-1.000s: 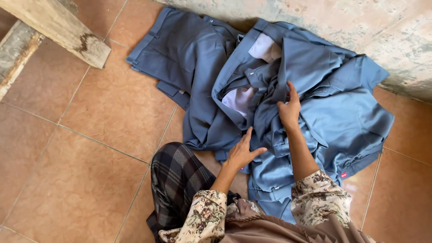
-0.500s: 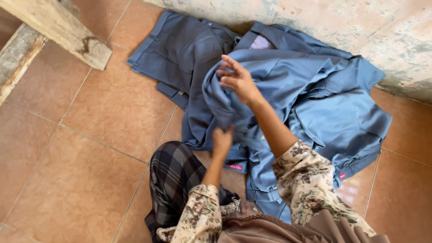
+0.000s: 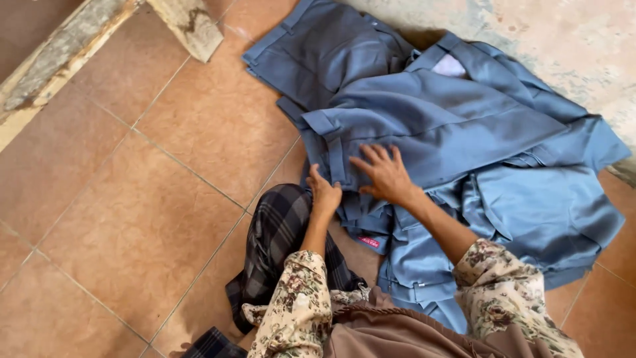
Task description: Folding multiple pairs of blue pants into neat rectangles while sitting on the floor.
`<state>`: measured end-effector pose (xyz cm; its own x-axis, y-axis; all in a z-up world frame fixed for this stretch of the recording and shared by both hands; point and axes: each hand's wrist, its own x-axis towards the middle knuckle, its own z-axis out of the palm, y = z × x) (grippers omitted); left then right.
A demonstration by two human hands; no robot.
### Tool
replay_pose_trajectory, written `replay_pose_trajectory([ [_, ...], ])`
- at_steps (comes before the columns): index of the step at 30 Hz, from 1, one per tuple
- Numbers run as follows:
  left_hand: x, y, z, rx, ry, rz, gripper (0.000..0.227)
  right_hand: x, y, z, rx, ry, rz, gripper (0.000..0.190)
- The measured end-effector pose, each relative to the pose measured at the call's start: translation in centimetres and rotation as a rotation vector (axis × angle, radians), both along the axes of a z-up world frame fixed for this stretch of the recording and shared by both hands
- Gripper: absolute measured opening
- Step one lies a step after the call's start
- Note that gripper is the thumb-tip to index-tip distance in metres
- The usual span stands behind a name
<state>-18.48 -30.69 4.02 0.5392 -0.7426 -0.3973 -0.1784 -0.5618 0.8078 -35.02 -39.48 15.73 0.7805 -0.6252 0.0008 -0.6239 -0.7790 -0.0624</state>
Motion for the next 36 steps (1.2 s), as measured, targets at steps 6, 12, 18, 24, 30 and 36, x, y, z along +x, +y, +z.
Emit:
replay_pose_trajectory([
  [6,-3.8,2.8,-0.2,0.2,-0.101,-0.124,0.053,0.4,0.3,-2.6,-0.081,0.061,-0.044,0.059],
  [12,-4.7,3.5,-8.1,0.323,0.025,-0.375,0.087,0.1,-6.6,-3.3,-0.059,-0.205,-0.348,0.022],
  [18,-2.1,2.7,1.9,-0.018,0.452,-0.045,0.058,2.4,-8.1,4.4,-0.146,-0.393,-0.326,0.023],
  [24,5.0,0.8,17.5,-0.476,0.626,0.387,0.025,5.7,-2.8,6.2,-0.159,-0.669,-0.041,0.024],
  [30,7.5,2.2,19.9,-0.385,0.411,0.254,0.048,9.2,2.3,3.2,-0.116,-0.555,0.169,0.023],
  [36,7.3,1.9,18.4,-0.291,0.256,0.225,0.059,9.5,3.0,4.4,-0.223,-0.582,0.269,0.028],
])
